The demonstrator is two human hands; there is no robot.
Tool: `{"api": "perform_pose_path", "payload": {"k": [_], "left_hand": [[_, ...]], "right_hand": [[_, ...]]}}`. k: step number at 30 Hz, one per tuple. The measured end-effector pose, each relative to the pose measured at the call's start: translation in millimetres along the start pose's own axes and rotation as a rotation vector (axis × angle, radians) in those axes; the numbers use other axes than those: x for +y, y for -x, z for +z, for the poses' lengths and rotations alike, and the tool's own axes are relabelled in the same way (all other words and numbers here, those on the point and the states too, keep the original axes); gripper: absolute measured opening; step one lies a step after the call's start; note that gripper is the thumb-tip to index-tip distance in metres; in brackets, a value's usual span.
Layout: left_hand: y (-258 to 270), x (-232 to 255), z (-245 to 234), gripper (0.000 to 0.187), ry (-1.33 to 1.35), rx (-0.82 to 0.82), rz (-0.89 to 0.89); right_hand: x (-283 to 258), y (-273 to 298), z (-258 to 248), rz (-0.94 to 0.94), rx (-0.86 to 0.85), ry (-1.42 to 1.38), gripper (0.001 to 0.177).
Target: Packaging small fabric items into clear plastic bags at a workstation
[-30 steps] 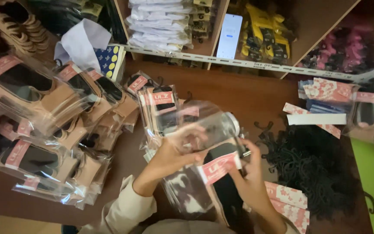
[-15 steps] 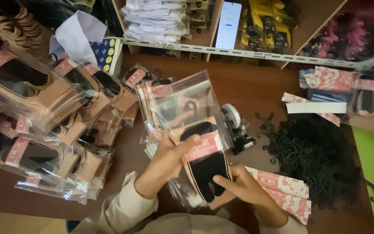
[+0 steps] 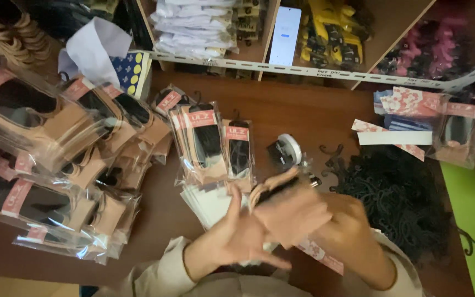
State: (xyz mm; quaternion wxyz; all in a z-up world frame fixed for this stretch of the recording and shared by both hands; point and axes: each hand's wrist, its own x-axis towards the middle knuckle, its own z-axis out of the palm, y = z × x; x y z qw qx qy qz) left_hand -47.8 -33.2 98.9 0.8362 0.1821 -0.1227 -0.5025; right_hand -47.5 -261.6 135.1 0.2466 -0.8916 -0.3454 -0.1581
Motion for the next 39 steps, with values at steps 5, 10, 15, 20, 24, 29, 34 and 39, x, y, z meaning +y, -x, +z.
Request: {"api": "perform_pose_path", "payload": {"k": [5,10,15,20,24,29,34,39], "left_hand": [[6,-10,-36,0.127,0.034,-0.009,-0.115],[6,30,-39,0.121,0.05,0.015,0.013],[-6,36,-73,0.04,0.102,0.532,0.232],[-1,31,-30,0.039,-0.879,0.52,-0.017],[7,25,-13,0.035,-1.038,0.376,0.021],[11,12,-16,0.052,-0.754,0.21,0.072],[9,-4,-31,0.047,-0.63,0.13,0.107],[11,0,-25,0.048,-0.635,0.128,0.142]], "right_hand": [[-34,-53,-36,-0.119,0.182,0.18,0.014],[-60,-20,-32,-0.284,0.025,0.223,0.02],[-49,10,-22,-0.36,-0.492,-0.343,0.046],[11,-28,-53,0.12,0.066,0.02,0.046],[43,-20,-22,0.194,0.003,-0.213,0.053],[36,-12,8,-0.173,0.582,-0.35,0.025],[31,6,34,0.029,0.589,-0.409,0.01],[40,9,21,0.496,0.338,-0.564,0.012]]}}
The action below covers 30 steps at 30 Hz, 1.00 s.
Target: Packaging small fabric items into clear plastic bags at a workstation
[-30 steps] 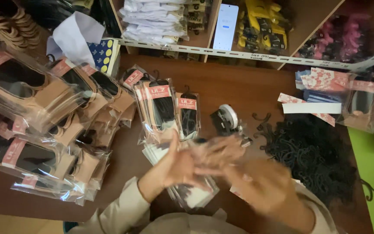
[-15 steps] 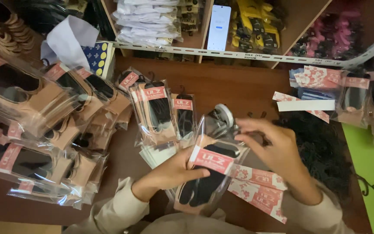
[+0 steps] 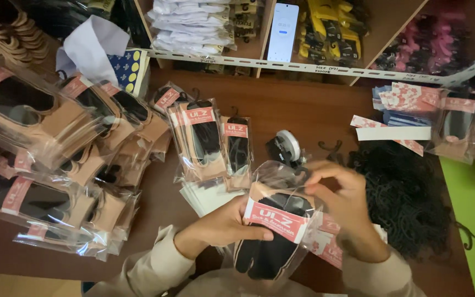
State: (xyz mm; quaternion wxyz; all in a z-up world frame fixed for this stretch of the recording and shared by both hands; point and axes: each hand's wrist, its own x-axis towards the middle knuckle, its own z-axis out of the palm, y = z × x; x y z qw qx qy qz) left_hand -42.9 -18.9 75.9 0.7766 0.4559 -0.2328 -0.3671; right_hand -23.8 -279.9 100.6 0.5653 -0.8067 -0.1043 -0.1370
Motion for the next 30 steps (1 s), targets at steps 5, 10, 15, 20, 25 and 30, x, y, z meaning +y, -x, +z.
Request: {"api": "perform_pose_path", "payload": {"k": [5,10,15,20,25,30], "left_hand": [[-5,16,6,0.056,-0.223,0.081,-0.055],[-10,53,20,0.067,-0.401,0.233,-0.211],[-27,20,-30,0.064,0.097,0.641,0.071],[-32,44,-2,0.108,0.377,0.466,-0.129],[-38,17,-22,0.105,-0.055,0.535,0.113],[-44,-45,-65,0.043,-0.224,0.651,-0.034]], "right_hand": [[-43,-27,-6,-0.145,-0.115,-0.028,0.034],[-37,-58,-17,-0.29,0.124,0.128,0.037],[-63,-38,11,-0.156,-0.154,0.253,0.082],[-76,14,31,-0.969,-0.331,0.44,0.023],[-7,5,26,-0.285,-0.185,0.238,0.016],[98,15,54,0.268,-0.268,-0.06,0.016]]}}
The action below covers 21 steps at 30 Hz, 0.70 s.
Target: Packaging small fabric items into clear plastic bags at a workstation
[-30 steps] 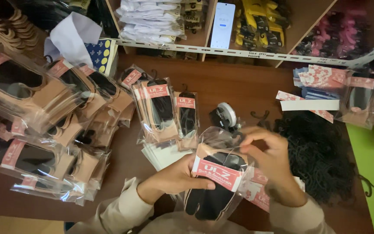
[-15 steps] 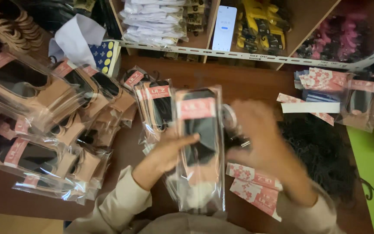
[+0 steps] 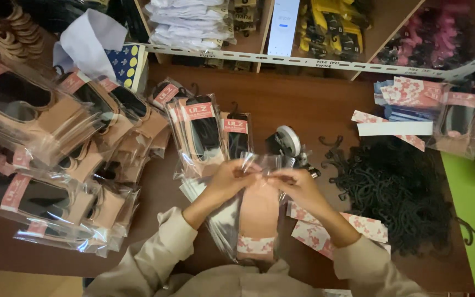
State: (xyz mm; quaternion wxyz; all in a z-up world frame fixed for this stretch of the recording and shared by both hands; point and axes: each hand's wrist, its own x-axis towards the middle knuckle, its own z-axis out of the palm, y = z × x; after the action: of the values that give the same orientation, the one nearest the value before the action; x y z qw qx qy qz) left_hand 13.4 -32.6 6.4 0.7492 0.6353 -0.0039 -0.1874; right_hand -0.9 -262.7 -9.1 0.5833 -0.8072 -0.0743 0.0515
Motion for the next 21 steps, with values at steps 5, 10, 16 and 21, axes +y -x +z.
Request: {"api": "perform_pose_path", "payload": {"k": [5,10,16,21], "left_hand": [[-4,-1,-4,0.05,0.004,0.047,-0.097],[28,31,-6,0.03,-0.3,-0.054,0.233],[31,18,-29,0.04,-0.332,-0.373,0.512],[39,-2,-39,0.036,-0.146,-0.589,0.303]], "right_hand": [[11,-4,-4,0.118,0.032,-0.116,0.021],[1,4,-2,-0.018,0.035,-0.081,0.023],[31,31,-4,-0.365,0.011,-0.129,0.024],[-22,36,-17,-0.461,-0.214,-0.094,0.041]]}}
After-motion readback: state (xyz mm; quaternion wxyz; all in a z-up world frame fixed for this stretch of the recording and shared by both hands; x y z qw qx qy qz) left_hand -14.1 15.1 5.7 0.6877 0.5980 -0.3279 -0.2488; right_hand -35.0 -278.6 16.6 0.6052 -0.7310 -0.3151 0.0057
